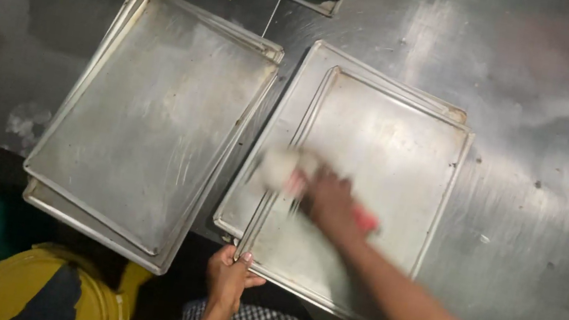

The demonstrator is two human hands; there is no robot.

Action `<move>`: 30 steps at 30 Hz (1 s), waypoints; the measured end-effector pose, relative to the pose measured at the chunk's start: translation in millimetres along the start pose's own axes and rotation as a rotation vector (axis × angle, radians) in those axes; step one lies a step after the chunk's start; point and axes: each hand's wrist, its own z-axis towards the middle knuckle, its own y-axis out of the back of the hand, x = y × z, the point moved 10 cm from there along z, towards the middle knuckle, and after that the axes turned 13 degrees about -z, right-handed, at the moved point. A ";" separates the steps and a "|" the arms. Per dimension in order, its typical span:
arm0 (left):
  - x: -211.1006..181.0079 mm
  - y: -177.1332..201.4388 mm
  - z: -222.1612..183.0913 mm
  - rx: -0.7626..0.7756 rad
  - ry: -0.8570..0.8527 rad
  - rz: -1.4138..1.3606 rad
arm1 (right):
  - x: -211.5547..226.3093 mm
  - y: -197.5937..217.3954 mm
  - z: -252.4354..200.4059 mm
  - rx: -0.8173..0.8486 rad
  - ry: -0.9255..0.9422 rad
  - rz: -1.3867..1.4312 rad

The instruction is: Wiping down metal baking trays with a cloth in a bakery.

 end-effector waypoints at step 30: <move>0.8 2.7 5.9 0.042 -0.029 -0.023 | -126.1 50.8 -83.9 -0.357 -0.895 -0.037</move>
